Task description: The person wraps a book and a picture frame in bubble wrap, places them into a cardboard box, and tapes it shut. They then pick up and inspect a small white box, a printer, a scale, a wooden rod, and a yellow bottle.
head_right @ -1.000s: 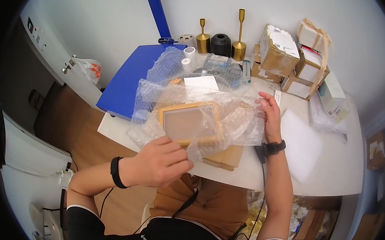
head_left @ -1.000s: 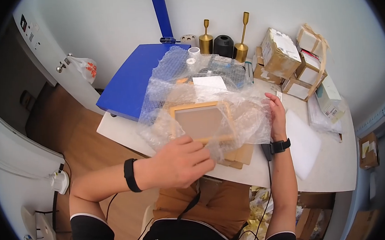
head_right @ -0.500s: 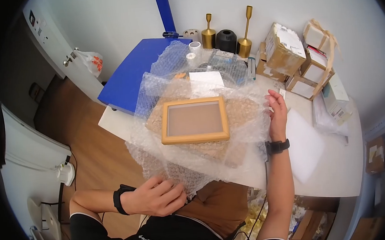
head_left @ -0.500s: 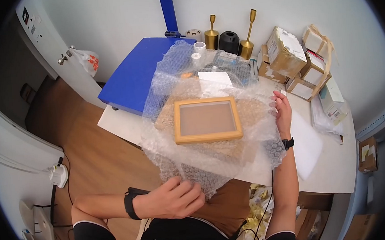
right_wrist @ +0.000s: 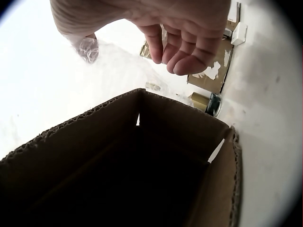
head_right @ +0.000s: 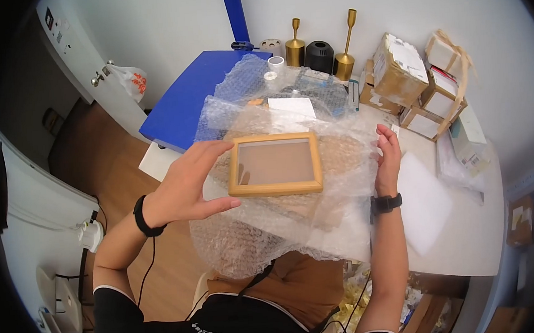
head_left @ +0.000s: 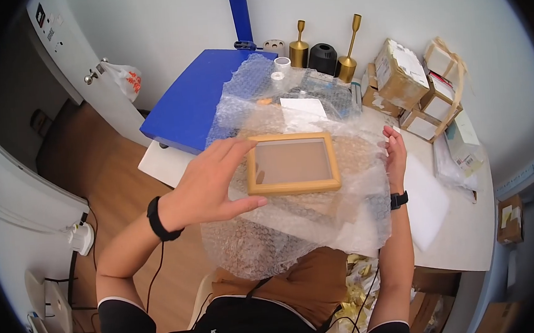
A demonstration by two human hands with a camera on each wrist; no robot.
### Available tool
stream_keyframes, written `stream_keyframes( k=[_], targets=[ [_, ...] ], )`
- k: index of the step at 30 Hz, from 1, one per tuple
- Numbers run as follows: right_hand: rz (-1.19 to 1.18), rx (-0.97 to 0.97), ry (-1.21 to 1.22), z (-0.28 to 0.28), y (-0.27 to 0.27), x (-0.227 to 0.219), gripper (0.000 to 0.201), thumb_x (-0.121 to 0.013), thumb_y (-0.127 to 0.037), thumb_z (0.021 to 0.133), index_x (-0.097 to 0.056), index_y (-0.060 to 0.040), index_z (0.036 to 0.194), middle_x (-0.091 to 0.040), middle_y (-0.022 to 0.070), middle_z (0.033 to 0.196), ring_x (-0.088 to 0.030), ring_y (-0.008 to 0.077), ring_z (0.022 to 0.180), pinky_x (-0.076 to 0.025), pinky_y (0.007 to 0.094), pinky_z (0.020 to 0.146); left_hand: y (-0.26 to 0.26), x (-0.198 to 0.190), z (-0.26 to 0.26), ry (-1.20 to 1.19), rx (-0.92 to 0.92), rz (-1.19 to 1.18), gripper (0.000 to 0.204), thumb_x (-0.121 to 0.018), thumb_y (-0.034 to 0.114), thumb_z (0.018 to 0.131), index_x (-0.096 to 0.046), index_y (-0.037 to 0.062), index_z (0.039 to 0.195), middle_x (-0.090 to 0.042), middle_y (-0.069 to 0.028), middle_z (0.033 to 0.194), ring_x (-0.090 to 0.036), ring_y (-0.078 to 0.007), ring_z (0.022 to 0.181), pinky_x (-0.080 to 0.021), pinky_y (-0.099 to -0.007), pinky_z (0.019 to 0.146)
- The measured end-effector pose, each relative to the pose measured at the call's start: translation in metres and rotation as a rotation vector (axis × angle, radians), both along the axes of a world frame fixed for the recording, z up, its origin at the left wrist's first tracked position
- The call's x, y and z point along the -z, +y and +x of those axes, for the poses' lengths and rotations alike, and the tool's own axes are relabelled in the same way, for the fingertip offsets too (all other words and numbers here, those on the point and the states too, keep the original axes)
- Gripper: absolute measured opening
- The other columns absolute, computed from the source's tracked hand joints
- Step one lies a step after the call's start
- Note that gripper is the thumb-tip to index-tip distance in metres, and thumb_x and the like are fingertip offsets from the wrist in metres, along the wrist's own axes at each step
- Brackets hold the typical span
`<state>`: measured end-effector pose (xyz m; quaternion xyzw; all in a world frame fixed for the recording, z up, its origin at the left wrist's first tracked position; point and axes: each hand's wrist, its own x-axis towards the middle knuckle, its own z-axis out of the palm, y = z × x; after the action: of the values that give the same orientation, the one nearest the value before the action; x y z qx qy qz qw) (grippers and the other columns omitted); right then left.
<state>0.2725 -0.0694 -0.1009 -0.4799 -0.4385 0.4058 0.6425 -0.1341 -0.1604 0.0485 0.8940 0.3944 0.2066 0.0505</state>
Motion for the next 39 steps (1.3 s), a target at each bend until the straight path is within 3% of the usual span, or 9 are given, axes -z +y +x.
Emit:
stream_keyframes(
  k=[6,14,17,22,25,27,28,31,39],
  targets=[
    [0.042,-0.012,0.000,0.005,0.004,0.008,0.045,-0.059,-0.036,0.095,-0.059,-0.0105,0.132,-0.057,0.0002,0.129,-0.053,0.0084,0.097,-0.042,0.0230,0.077,0.045,0.026,0.021,0.136,0.125,0.010,0.113,-0.082,0.060,0.070,-0.034,-0.0051,0.148,-0.045,-0.0263,0.142,-0.047,-0.0428,0.128,-0.039,-0.0487,0.108],
    [0.047,0.011,-0.003,-0.004,-0.004,-0.002,0.046,-0.061,-0.034,0.094,-0.059,-0.0097,0.133,-0.056,0.0007,0.116,-0.052,0.0092,0.097,-0.043,0.0233,0.077,0.063,0.030,0.045,0.231,0.136,-0.099,0.119,-0.085,0.053,0.064,-0.029,-0.0057,0.151,-0.046,-0.0279,0.138,-0.048,-0.0420,0.125,-0.039,-0.0464,0.107],
    [0.059,0.040,-0.023,-0.005,-0.004,-0.005,0.046,-0.060,-0.032,0.094,-0.059,-0.0085,0.133,-0.055,0.0014,0.110,-0.051,0.0106,0.099,-0.044,0.0246,0.081,0.062,0.027,0.048,0.211,0.125,-0.136,0.120,-0.086,0.049,0.062,-0.027,-0.0045,0.152,-0.047,-0.0274,0.134,-0.048,-0.0416,0.121,-0.040,-0.0458,0.105],
    [0.209,0.091,-0.001,-0.010,-0.008,-0.014,0.047,-0.059,-0.028,0.093,-0.056,-0.0030,0.133,-0.057,0.0065,0.125,-0.050,0.0168,0.111,-0.042,0.0310,0.097,0.061,0.011,0.053,0.170,0.048,-0.103,0.120,-0.086,0.047,0.061,-0.027,-0.0007,0.154,-0.047,-0.0256,0.133,-0.048,-0.0397,0.120,-0.041,-0.0446,0.103],
    [0.227,0.055,-0.003,-0.009,-0.008,-0.012,0.048,-0.059,-0.026,0.093,-0.055,-0.0010,0.134,-0.056,0.0085,0.132,-0.050,0.0183,0.116,-0.040,0.0320,0.101,0.076,0.006,0.057,-0.076,0.023,-0.231,0.115,-0.084,0.046,0.064,-0.029,0.0020,0.154,-0.047,-0.0217,0.137,-0.050,-0.0340,0.122,-0.041,-0.0424,0.104],
    [0.236,0.031,-0.010,-0.012,-0.009,-0.010,0.048,-0.060,-0.025,0.093,-0.055,-0.0005,0.134,-0.056,0.0086,0.132,-0.050,0.0183,0.116,-0.039,0.0319,0.102,0.087,0.007,0.061,-0.651,0.171,-0.969,0.094,-0.076,0.044,0.077,-0.036,0.0020,0.151,-0.051,-0.0173,0.131,-0.053,-0.0235,0.115,-0.045,-0.0360,0.098],
    [0.243,0.007,-0.016,-0.014,-0.009,-0.010,0.049,-0.061,-0.024,0.092,-0.054,0.0000,0.134,-0.056,0.0086,0.132,-0.050,0.0183,0.117,-0.039,0.0318,0.103,0.087,0.007,0.060,-0.858,0.186,-1.129,0.080,-0.069,0.046,0.086,-0.041,0.0047,0.149,-0.055,-0.0142,0.131,-0.057,-0.0192,0.114,-0.048,-0.0345,0.097],
    [0.271,0.000,-0.100,-0.020,-0.014,-0.018,0.048,-0.062,-0.021,0.091,-0.054,-0.0004,0.134,-0.057,0.0092,0.133,-0.050,0.0187,0.119,-0.038,0.0330,0.104,0.091,0.001,0.071,-1.303,0.284,-1.561,0.071,-0.057,0.058,0.090,-0.052,0.0075,0.139,-0.064,-0.0104,0.122,-0.067,-0.0218,0.105,-0.056,-0.0390,0.086],
    [0.335,-0.133,-0.374,-0.036,-0.021,-0.022,0.058,-0.068,-0.028,0.088,-0.052,-0.0003,0.137,-0.059,0.0147,0.134,-0.052,0.0251,0.129,-0.033,0.0390,0.114,0.101,0.020,0.098,-1.246,0.277,-1.699,0.066,-0.049,0.060,0.094,-0.056,0.0100,0.136,-0.065,-0.0108,0.125,-0.068,-0.0248,0.107,-0.056,-0.0443,0.085]
  ],
)
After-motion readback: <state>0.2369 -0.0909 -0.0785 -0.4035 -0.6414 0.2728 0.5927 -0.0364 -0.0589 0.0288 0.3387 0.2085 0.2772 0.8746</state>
